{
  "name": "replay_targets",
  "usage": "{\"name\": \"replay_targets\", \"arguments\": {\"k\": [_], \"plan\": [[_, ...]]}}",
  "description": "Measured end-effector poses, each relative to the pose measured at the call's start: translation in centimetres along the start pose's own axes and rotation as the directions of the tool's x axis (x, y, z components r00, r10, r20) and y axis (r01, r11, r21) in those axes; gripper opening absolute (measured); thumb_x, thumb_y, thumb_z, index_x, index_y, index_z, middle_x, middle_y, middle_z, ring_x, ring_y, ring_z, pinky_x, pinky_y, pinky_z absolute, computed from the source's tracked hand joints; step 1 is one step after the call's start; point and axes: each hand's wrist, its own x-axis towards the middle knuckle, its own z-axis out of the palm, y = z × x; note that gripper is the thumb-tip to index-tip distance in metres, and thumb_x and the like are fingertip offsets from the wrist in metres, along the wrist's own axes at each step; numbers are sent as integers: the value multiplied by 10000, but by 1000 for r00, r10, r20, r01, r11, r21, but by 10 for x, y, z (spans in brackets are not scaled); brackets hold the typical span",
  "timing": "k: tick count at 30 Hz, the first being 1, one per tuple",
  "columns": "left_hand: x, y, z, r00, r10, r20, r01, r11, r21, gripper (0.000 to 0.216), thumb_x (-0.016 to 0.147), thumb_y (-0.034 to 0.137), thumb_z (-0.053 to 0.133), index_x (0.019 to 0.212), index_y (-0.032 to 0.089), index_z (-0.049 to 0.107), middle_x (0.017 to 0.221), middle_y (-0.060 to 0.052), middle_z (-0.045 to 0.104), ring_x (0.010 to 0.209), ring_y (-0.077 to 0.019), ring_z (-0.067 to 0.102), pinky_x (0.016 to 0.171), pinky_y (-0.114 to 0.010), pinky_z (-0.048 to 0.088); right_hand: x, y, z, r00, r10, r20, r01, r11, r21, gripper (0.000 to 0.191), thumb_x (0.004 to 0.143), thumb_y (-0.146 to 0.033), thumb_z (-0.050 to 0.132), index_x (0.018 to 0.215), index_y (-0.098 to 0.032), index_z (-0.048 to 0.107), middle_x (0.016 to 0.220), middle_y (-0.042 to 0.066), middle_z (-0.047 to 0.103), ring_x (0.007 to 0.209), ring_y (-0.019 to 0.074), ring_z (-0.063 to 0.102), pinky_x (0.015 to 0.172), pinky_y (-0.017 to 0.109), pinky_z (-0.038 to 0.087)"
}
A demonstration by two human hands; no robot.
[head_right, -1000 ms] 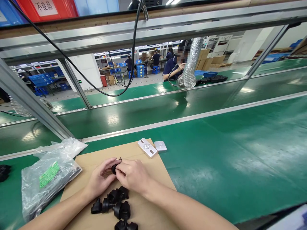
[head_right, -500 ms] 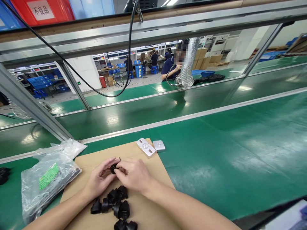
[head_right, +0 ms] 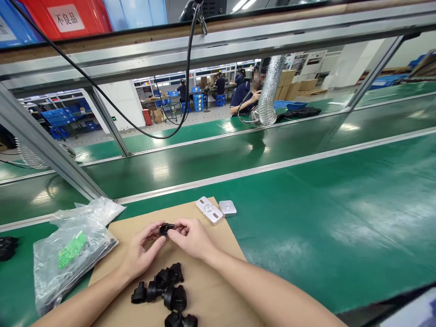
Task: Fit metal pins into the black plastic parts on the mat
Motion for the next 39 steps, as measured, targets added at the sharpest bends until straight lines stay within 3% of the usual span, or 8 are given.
{"name": "replay_targets", "arguments": {"k": [3, 7, 13, 26, 30, 33, 36, 39], "plan": [[-1, 3, 3, 993, -116, 1, 115, 985, -132, 336, 991, 344, 611, 1277, 168, 620, 1126, -114, 727, 954, -230, 728, 823, -353, 630, -1, -2, 1, 999, -21, 25, 22, 1000, -17, 244, 840, -343, 657, 850, -103, 696, 695, 2, 566, 591, 63, 425, 536, 166, 324], [-2, 4, 4, 986, -164, -11, 161, 978, -129, 242, 978, 322, 611, 1146, 153, 658, 1027, -95, 732, 869, -210, 723, 761, -314, 619, -3, -1, 5, 998, -54, 34, 58, 989, -136, 158, 827, -273, 636, 877, -131, 687, 681, -16, 573, 580, 67, 473, 528, 161, 347], [-3, 4, 5, 998, -56, -27, 57, 998, 10, 185, 949, 253, 606, 1093, 174, 690, 957, -61, 750, 786, -183, 718, 681, -261, 587, -7, -2, 6, 964, -265, -19, 240, 898, -368, 143, 779, -214, 652, 903, -166, 704, 754, -9, 641, 604, 78, 536, 578, 174, 402], [-3, 12, 5, 996, 83, -44, -77, 988, 131, 138, 912, 225, 600, 958, 179, 722, 846, -34, 743, 660, -151, 665, 591, -227, 532, -14, -7, 10, 932, -360, -31, 296, 811, -505, 96, 777, -190, 647, 716, -144, 589, 673, -11, 601, 603, 81, 487, 589, 190, 314], [-3, 11, 1, 996, 57, 70, -69, 981, 183, 160, 902, 202, 566, 964, 178, 711, 757, -26, 701, 595, -145, 611, 549, -226, 475, -12, -8, -6, 949, -277, 148, 314, 812, -492, 107, 806, -223, 676, 737, -149, 641, 660, -24, 596, 592, 74, 482, 580, 184, 317], [0, 12, -7, 950, 153, 273, -221, 945, 241, 176, 872, 194, 564, 960, 187, 717, 720, -31, 669, 628, -170, 609, 616, -263, 487, -5, -7, -22, 932, -189, 310, 322, 822, -470, 148, 870, -314, 683, 900, -178, 732, 703, -20, 639, 619, 88, 533, 592, 182, 352], [4, 15, -17, 877, 220, 427, -327, 925, 195, 177, 892, 239, 560, 957, 191, 716, 813, -68, 704, 728, -203, 646, 713, -307, 510, 2, -3, -29, 953, -218, 209, 300, 762, -574, 215, 932, -227, 566, 1015, -203, 764, 852, 13, 706, 751, 123, 609, 682, 205, 404], [5, 16, -22, 862, 210, 461, -306, 941, 144, 242, 976, 314, 515, 931, 187, 716, 823, -86, 711, 751, -209, 654, 730, -316, 504, 7, 4, -29, 949, -263, 174, 312, 697, -646, 295, 916, -155, 539, 1080, -220, 776, 970, 38, 721, 896, 158, 641, 785, 233, 440]]}}
